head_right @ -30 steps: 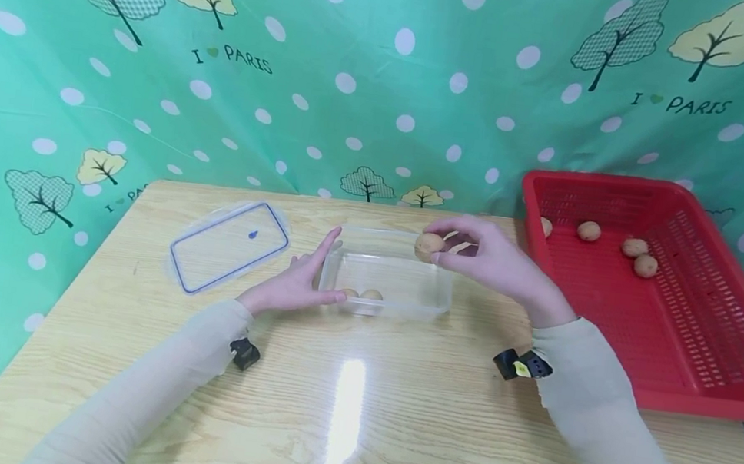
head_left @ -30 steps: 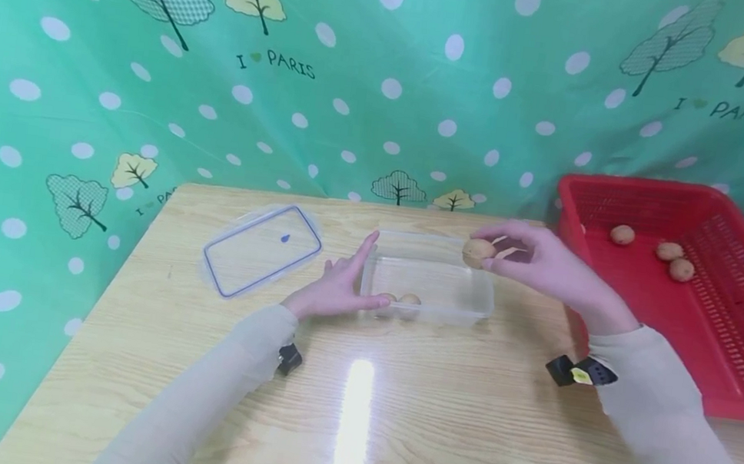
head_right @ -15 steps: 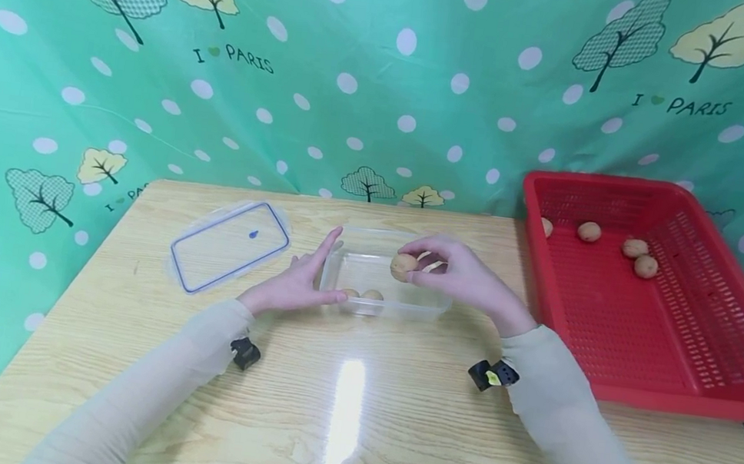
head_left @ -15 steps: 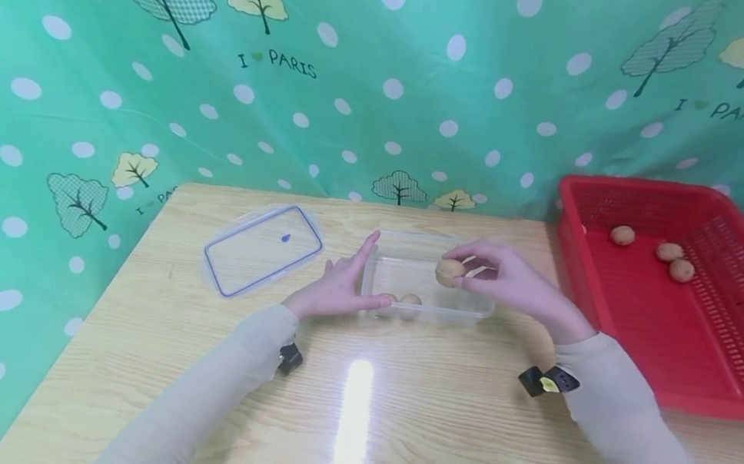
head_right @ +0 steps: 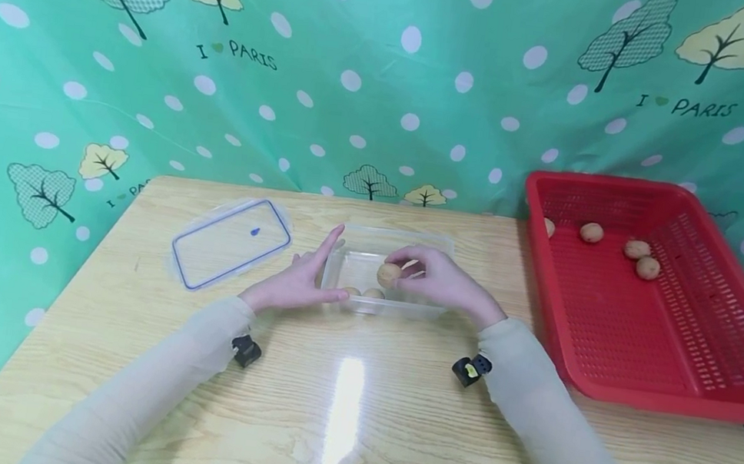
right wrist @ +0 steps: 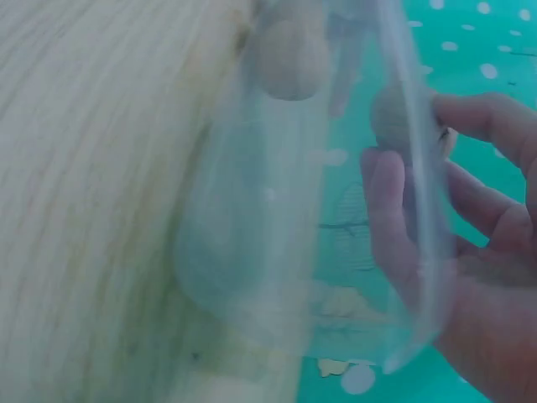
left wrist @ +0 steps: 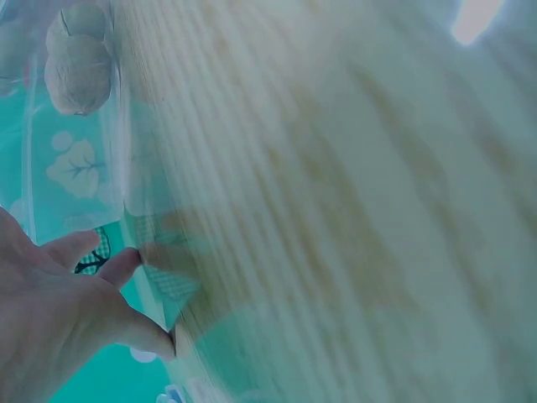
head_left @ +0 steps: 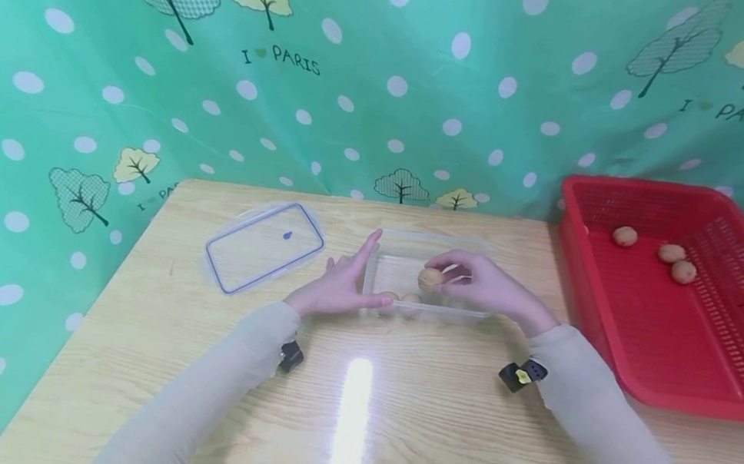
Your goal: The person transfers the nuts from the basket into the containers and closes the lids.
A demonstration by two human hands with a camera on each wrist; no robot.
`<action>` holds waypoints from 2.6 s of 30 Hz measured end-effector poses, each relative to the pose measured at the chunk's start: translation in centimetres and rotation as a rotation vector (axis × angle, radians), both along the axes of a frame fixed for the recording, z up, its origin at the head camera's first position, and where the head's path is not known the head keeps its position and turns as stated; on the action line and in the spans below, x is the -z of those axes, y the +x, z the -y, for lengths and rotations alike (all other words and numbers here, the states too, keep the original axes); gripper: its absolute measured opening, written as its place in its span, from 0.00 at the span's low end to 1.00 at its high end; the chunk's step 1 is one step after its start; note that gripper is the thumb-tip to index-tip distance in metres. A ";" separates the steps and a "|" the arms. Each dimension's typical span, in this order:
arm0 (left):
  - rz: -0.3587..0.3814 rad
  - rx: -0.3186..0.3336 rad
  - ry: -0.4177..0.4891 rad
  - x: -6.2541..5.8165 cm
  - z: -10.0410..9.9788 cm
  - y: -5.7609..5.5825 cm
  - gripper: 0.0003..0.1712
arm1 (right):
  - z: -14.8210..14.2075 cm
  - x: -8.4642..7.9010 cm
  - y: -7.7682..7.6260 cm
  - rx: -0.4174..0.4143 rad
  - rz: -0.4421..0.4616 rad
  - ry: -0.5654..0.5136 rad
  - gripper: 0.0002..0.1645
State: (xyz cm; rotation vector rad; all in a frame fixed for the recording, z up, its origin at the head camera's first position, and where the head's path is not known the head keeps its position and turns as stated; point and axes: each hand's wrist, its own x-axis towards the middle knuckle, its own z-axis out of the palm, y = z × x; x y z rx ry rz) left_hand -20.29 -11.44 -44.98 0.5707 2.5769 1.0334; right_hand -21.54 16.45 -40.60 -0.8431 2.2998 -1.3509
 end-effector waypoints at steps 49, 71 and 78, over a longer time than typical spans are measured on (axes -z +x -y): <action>-0.001 0.016 0.017 0.0 0.1 -0.1 0.65 | 0.1 -0.6 -0.6 -0.141 0.084 0.137 0.23; 0.003 0.015 0.010 0.0 0.1 -0.1 0.64 | -1.5 -3.3 0.9 -0.053 0.013 -0.009 0.15; -0.012 0.017 0.012 0.1 0.1 -0.2 0.64 | -1.9 -4.4 1.4 -0.063 -0.001 -0.031 0.15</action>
